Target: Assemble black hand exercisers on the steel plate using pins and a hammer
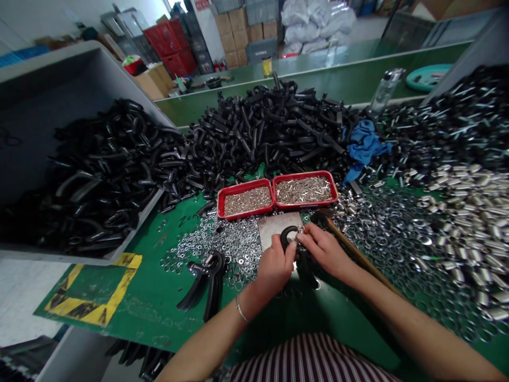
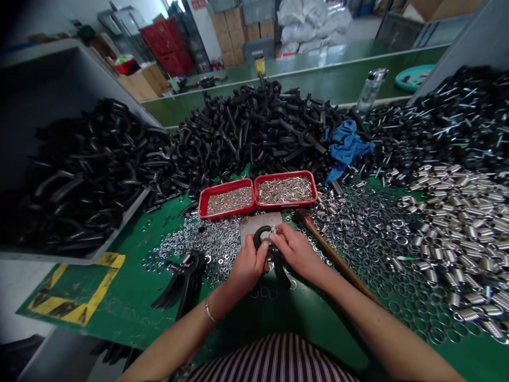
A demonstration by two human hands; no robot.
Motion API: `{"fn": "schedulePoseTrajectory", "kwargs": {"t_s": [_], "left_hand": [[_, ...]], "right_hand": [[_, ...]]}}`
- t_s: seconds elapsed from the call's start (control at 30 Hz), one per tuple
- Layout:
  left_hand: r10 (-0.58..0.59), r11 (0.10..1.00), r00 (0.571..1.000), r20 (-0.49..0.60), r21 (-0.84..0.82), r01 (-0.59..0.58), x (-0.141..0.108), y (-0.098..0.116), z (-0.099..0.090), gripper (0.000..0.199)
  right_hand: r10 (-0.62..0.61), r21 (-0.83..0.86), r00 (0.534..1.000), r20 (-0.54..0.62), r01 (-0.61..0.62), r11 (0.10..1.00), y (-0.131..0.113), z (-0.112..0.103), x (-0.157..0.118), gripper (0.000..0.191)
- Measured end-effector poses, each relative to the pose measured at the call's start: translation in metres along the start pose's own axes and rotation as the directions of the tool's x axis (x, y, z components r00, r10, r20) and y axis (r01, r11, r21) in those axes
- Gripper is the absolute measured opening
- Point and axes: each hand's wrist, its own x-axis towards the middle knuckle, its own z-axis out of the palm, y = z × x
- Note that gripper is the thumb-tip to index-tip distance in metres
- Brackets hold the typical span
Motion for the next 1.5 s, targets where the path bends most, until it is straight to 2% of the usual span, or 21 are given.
{"fn": "schedulePoseTrajectory", "kwargs": {"t_s": [0.1, 0.17, 0.27, 0.33, 0.4, 0.5, 0.57, 0.67, 0.7, 0.77, 0.87, 0.9, 0.97, 1.03, 1.1, 1.2, 1.27, 1.3, 1.4, 1.43, 1.5], "left_hand": [[0.082, 0.989, 0.988, 0.130, 0.110, -0.097, -0.003, -0.002, -0.014, 0.048], [0.196, 0.966, 0.950, 0.242, 0.116, -0.229, -0.008, -0.002, -0.024, 0.060], [0.260, 0.922, 0.901, 0.348, 0.187, -0.339, -0.020, 0.002, -0.035, 0.069], [0.248, 0.900, 0.894, 0.372, 0.252, -0.355, -0.026, 0.005, -0.039, 0.074], [0.238, 0.905, 0.888, 0.393, 0.242, -0.350, -0.022, 0.007, -0.042, 0.077], [0.217, 0.936, 0.882, 0.417, 0.166, -0.309, 0.003, 0.003, -0.045, 0.072], [0.194, 0.931, 0.894, 0.405, 0.212, -0.298, 0.025, -0.003, -0.047, 0.069], [0.187, 0.835, 0.898, 0.399, 0.416, -0.359, 0.053, -0.008, -0.053, 0.062], [0.191, 0.787, 0.895, 0.404, 0.482, -0.386, 0.061, -0.006, -0.057, 0.058], [0.198, 0.702, 0.901, 0.385, 0.586, -0.405, 0.076, 0.001, -0.065, 0.052], [0.263, 0.640, 0.918, 0.296, 0.659, -0.396, 0.110, 0.017, -0.074, 0.037], [0.304, 0.625, 0.910, 0.282, 0.661, -0.414, 0.124, 0.022, -0.074, 0.031], [0.350, 0.596, 0.889, 0.296, 0.662, -0.455, 0.154, 0.029, -0.067, 0.025], [0.349, 0.569, 0.880, 0.321, 0.673, -0.471, 0.178, 0.031, -0.055, 0.026], [0.330, 0.566, 0.886, 0.326, 0.683, -0.462, 0.192, 0.029, -0.042, 0.026], [0.321, 0.600, 0.904, 0.284, 0.677, -0.426, 0.193, 0.023, -0.030, 0.027], [0.342, 0.629, 0.908, 0.242, 0.659, -0.413, 0.188, 0.019, -0.029, 0.027], [0.357, 0.648, 0.909, 0.215, 0.644, -0.407, 0.185, 0.017, -0.030, 0.026], [0.370, 0.759, 0.923, 0.106, 0.539, -0.366, 0.179, 0.014, -0.037, 0.024], [0.355, 0.808, 0.933, 0.065, 0.481, -0.341, 0.176, 0.014, -0.041, 0.023], [0.322, 0.891, 0.947, -0.007, 0.340, -0.301, 0.168, 0.013, -0.050, 0.020]], "right_hand": [[-0.012, 0.094, 0.986, 0.167, -0.004, 0.996, -0.001, -0.004, -0.003, 0.035], [-0.036, 0.156, 0.965, 0.258, -0.005, 0.988, -0.004, -0.005, -0.009, 0.038], [-0.046, 0.123, 0.950, 0.310, 0.008, 0.992, -0.013, -0.003, -0.021, 0.034], [-0.037, 0.049, 0.945, 0.324, 0.022, 0.999, -0.020, -0.002, -0.028, 0.031], [-0.019, -0.024, 0.949, 0.313, 0.028, 0.999, -0.025, -0.001, -0.029, 0.031], [0.029, -0.207, 0.960, 0.277, 0.030, 0.978, -0.028, -0.007, -0.011, 0.033], [-0.020, -0.382, 0.978, 0.207, 0.099, 0.919, -0.028, -0.018, 0.016, 0.035], [-0.215, -0.637, 0.975, 0.049, 0.197, 0.745, -0.021, -0.045, 0.066, 0.028], [-0.238, -0.710, 0.971, 0.019, 0.180, 0.681, -0.016, -0.055, 0.082, 0.027], [-0.207, -0.805, 0.978, 0.024, 0.142, 0.576, -0.006, -0.069, 0.110, 0.027], [-0.120, -0.857, 0.990, 0.073, 0.124, 0.501, 0.008, -0.073, 0.137, 0.025], [-0.107, -0.863, 0.991, 0.079, 0.121, 0.490, 0.011, -0.070, 0.143, 0.024], [-0.099, -0.871, 0.992, 0.079, 0.117, 0.477, 0.013, -0.061, 0.149, 0.021], [-0.103, -0.874, 0.991, 0.082, 0.122, 0.470, 0.014, -0.053, 0.150, 0.021], [-0.125, -0.876, 0.986, 0.107, 0.153, 0.458, 0.015, -0.049, 0.149, 0.024], [-0.188, -0.875, 0.970, 0.154, 0.222, 0.431, 0.017, -0.050, 0.149, 0.027], [-0.215, -0.871, 0.971, 0.107, 0.196, 0.451, 0.016, -0.053, 0.150, 0.026], [-0.217, -0.858, 0.975, 0.038, 0.143, 0.493, 0.014, -0.056, 0.150, 0.026], [-0.221, -0.697, 0.957, -0.188, 0.028, 0.716, 0.002, -0.060, 0.140, 0.026], [-0.226, -0.612, 0.948, -0.226, 0.043, 0.790, -0.002, -0.060, 0.131, 0.024], [-0.245, -0.447, 0.951, -0.190, 0.138, 0.884, -0.008, -0.057, 0.108, 0.021]]}}
